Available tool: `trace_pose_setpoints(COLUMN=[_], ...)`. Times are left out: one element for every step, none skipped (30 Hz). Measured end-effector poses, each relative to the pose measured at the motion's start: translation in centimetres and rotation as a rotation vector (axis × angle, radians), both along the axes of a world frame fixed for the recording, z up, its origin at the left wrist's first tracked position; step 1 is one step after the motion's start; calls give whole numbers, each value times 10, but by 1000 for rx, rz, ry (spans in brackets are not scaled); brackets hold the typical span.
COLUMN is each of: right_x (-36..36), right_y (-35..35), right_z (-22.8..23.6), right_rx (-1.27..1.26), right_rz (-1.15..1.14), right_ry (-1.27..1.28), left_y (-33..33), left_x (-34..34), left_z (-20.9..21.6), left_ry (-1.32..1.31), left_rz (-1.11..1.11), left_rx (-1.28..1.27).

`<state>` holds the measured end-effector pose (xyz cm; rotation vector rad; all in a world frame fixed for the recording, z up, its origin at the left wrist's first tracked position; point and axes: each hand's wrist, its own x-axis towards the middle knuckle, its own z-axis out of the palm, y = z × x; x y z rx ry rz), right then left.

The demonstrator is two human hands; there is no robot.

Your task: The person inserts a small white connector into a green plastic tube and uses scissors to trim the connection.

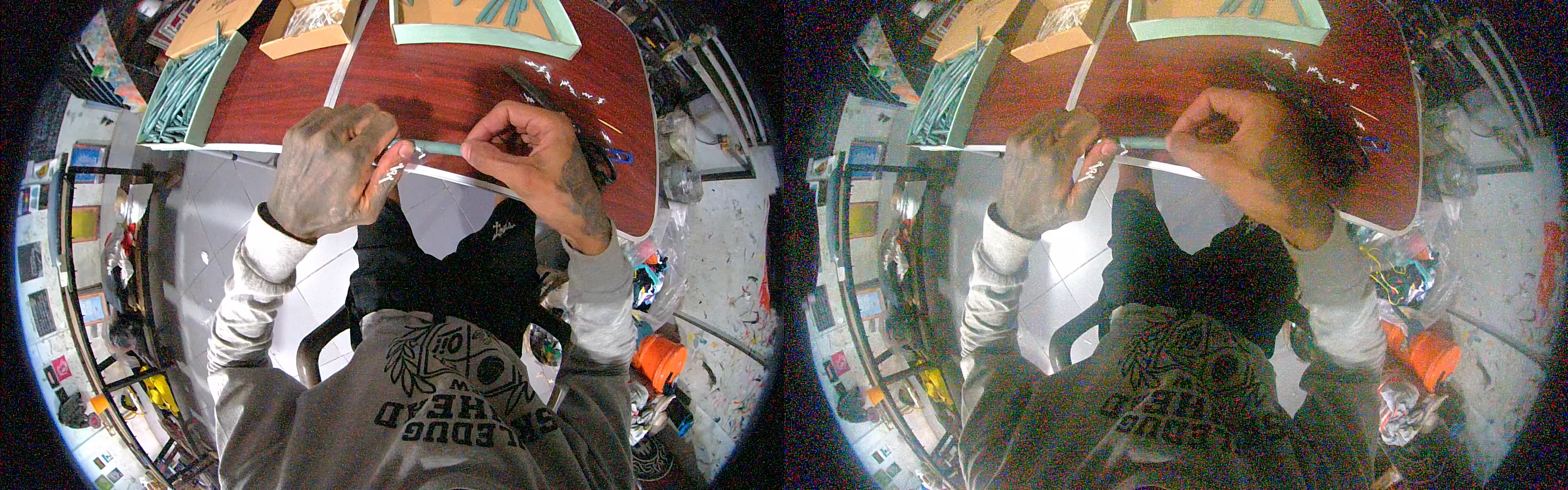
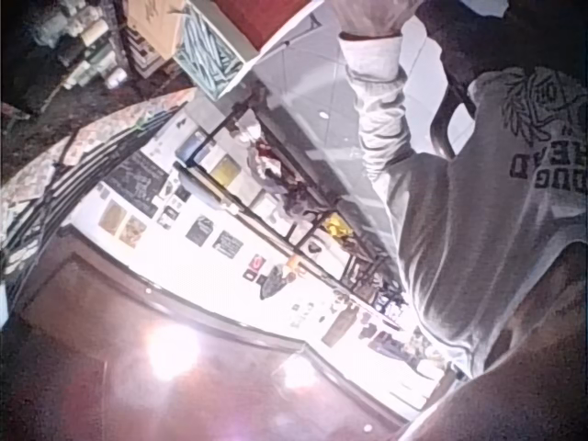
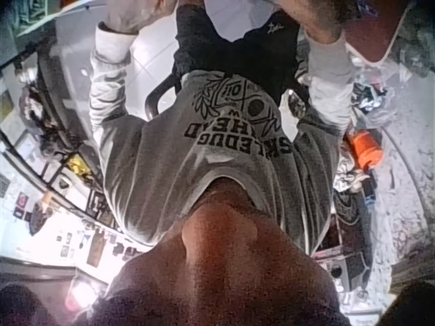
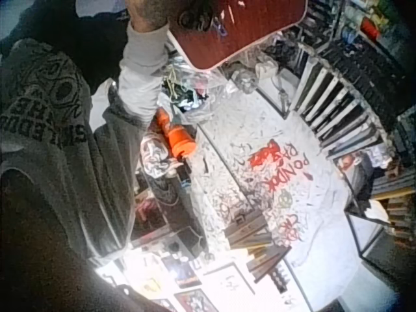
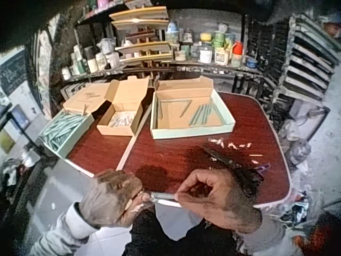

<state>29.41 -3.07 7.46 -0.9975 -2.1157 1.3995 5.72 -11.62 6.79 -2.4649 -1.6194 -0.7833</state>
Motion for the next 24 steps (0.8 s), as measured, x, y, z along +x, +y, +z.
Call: trace_pose_setpoints(right_x=[-1, -3, -5, -8, -10, -13, -16, -18, -19, -19, -22, -26, -29, -32, -35, -35, -36, -36, -36, -38, -38, -38, -39, -40], right_y=[-1, -4, -9, -12, -15, -18, -21, -25, -30, -35, -38, -40, -43, -42, -42, -41, -41, -41, -41, -41, -42, -42, -43, -45], right_z=[0, 0, -2, -3, -5, -8, -10, -12, -14, -16, -19, -22, -25, -28, -30, -32, -34, -35, -36, -37, -38, -38, -38, -38], right_rx=[-16, 56, 117, 181, 399, 621, 830, 846, 844, 841, 857, 874, 866, 879, 897, 923, 954, 975, 971, 958, 944, 930, 916, 897], right_rz=[-19, -53, -109, -148, -186, -207, -229, -192, -204, -218, -242, -265, -289, -314, -336, -337, -336, -339, -356, -378, -400, -418, -436, -453], right_ry=[-27, 30, 66, 109, 129, 155, 179, 225, 210, 193, 220, 217, 225, 264, 304, 302, 300, 296, 299, 301, 302, 309, 317, 324], left_y=[0, -1, -2, -2, -3, -3, -3, -3, -4, -4, -4, -5, -6, -7, -9, -9, -10, -10, -10, -10, -9, -9, -9, -10], left_x=[0, 0, 0, 0, 0, 0, 0, 1, 2, 3, 5, 7, 9, 11, 12, 13, 14, 14, 15, 15, 16, 17, 18, 20], left_z=[1, 2, 3, 3, 4, 5, 6, 6, 7, 8, 9, 10, 11, 12, 14, 15, 16, 17, 18, 18, 18, 19, 19, 19], left_ry=[15, 29, 41, 41, 40, 37, 37, 34, 32, 32, 31, 31, 40, 50, 49, 62, 63, 56, 62, 60, 58, 60, 63, 59], left_rz=[2, 6, 11, 17, 24, 37, 44, 54, 63, 74, 84, 93, 104, 116, 128, 136, 142, 145, 150, 151, 152, 160, 168, 173], left_rx=[4, 3, 0, -4, -10, -17, -5, 5, 14, 23, 31, 41, 28, 15, 5, 15, 28, 41, 53, 67, 79, 83, 88, 91])
